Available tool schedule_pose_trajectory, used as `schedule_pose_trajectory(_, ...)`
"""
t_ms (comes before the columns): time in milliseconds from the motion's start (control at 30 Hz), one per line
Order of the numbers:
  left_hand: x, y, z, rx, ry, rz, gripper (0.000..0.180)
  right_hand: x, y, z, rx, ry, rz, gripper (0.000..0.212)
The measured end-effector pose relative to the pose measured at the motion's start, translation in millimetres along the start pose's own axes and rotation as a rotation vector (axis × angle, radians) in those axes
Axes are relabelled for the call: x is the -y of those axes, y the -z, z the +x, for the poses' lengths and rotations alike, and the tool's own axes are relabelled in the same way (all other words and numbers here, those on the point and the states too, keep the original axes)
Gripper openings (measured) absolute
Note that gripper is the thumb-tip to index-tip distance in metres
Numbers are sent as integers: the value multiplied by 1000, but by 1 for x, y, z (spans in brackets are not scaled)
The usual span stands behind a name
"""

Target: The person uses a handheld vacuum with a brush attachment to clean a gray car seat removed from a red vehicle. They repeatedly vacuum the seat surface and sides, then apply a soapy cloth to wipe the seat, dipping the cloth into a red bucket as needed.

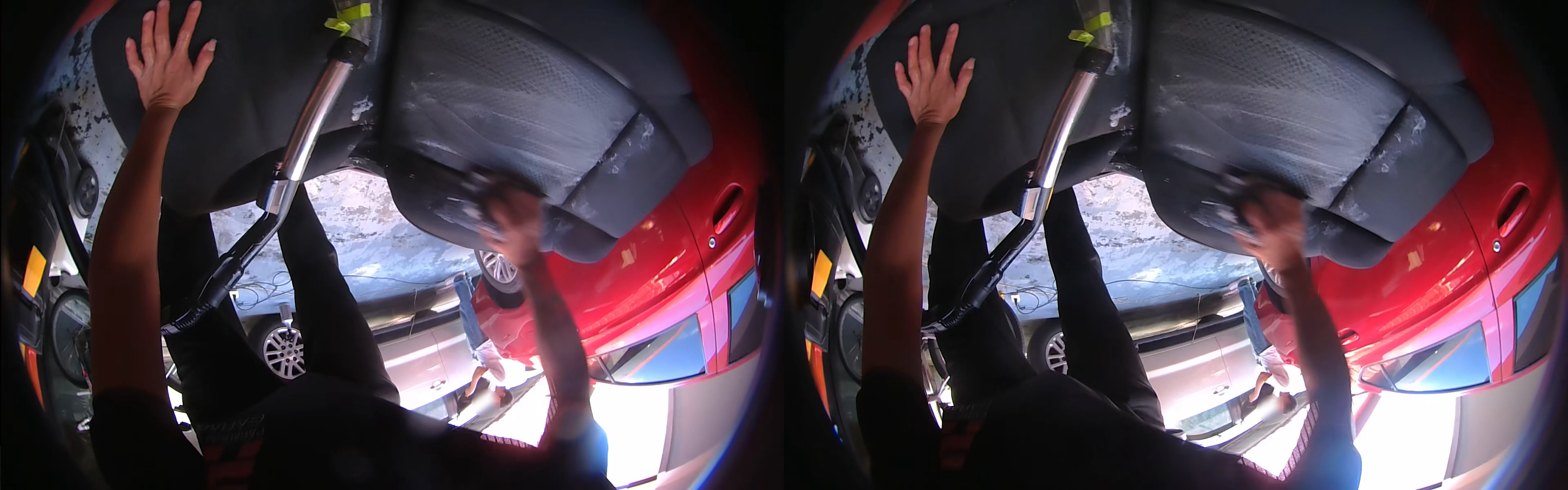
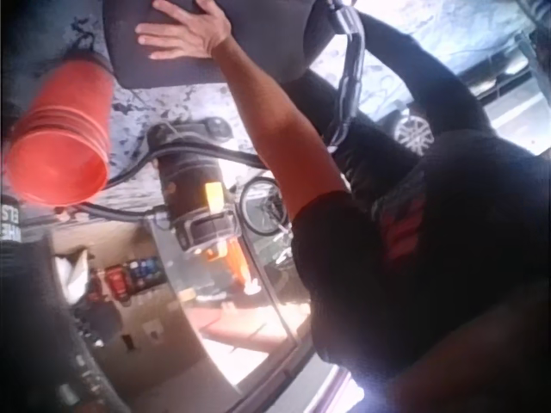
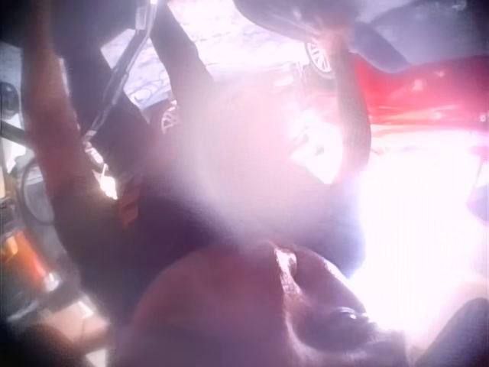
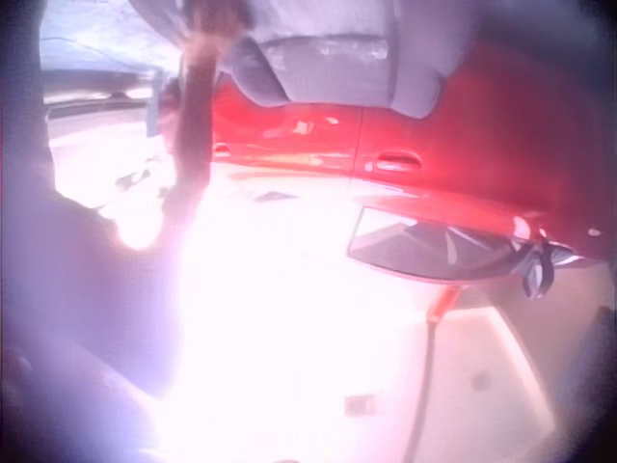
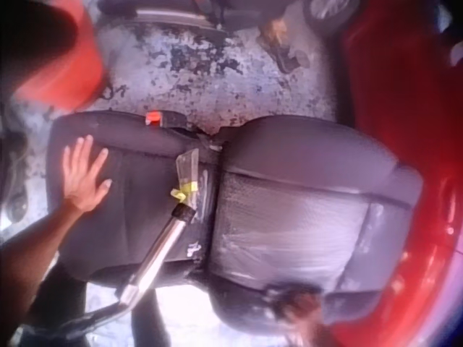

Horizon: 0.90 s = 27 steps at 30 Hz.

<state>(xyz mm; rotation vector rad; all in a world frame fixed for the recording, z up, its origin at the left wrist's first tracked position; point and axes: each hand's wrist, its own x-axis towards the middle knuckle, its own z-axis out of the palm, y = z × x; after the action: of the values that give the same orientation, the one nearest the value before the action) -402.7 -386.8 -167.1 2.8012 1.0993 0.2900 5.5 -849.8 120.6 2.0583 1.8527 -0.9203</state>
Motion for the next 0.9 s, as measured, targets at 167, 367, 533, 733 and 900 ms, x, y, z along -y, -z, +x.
schedule_pose_trajectory(167, -2, -3, 0, -9, -5, -14, 74, -24, 17, -48, -77, -237, -222, 62)
schedule_pose_trajectory(367, -1, 0, -2, 25, 8, -28, 73, 113, -40, 103, 88, -250, -184, 53)
schedule_pose_trajectory(533, -1, 10, 16, 36, 19, -29, 75, 133, -108, 172, 16, -69, -169, 38)
schedule_pose_trajectory(733, -71, 104, -2, 333, 121, -373, 56, 155, -4, 190, 20, -584, 546, 51)
schedule_pose_trajectory(900, -134, 179, -78, 1128, 357, -926, 86, 220, 122, 244, -408, -630, 1229, 38)
